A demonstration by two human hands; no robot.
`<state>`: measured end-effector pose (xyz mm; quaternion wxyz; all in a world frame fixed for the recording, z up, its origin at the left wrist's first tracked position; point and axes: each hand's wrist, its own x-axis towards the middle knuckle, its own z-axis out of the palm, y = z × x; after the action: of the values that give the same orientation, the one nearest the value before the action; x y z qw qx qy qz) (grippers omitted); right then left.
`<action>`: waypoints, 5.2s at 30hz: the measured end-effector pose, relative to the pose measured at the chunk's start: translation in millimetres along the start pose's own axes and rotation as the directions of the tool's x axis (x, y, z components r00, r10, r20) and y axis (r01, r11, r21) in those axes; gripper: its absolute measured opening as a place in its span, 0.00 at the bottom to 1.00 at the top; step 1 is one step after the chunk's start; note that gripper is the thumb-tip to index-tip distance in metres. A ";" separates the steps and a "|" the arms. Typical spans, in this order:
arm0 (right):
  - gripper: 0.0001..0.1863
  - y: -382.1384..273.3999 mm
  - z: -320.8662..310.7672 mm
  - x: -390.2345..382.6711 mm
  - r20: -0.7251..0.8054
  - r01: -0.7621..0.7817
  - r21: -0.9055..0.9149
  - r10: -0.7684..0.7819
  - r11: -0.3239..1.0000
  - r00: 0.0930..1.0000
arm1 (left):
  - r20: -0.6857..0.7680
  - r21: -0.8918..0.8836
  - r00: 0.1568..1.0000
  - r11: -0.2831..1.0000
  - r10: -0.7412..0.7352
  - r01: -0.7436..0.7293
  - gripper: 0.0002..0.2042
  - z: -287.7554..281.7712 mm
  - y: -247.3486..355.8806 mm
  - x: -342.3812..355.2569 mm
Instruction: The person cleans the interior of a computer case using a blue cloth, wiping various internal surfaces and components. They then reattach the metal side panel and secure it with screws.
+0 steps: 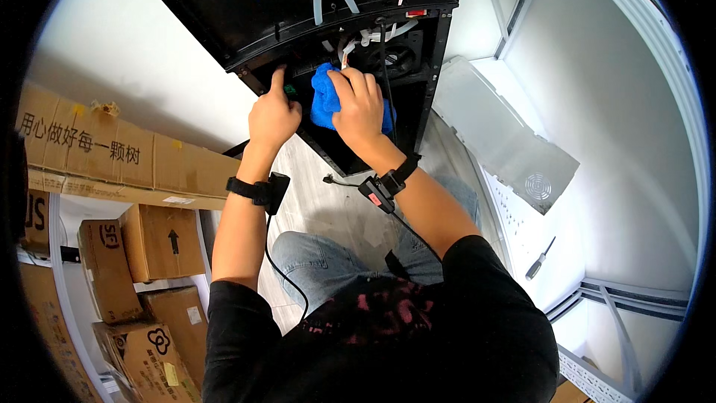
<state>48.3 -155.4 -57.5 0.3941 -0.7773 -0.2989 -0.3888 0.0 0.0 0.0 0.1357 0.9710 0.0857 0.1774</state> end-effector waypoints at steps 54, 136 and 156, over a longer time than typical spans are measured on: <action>0.24 -26.4 9.8 33.2 0.270 0.200 -0.159 -0.152 0.967 0.951 | 0.101 -0.172 0.993 0.984 0.053 -0.035 0.36 -20.8 -17.6 6.6; 0.37 42.4 3.3 -64.1 0.091 -0.094 -0.060 0.099 0.994 0.991 | -0.369 -0.209 0.921 0.977 -0.123 0.047 0.16 33.2 -33.3 -15.9; 0.29 48.8 -139.0 -23.5 0.156 -0.276 0.503 0.229 0.819 0.961 | -0.464 -0.361 0.853 0.930 -0.239 0.064 0.23 53.3 -25.8 -28.9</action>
<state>22.4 -301.6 -42.0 0.6239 -0.6907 -0.3042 -0.2030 -10.1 5.9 -64.8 0.2843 0.8445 0.1641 0.4232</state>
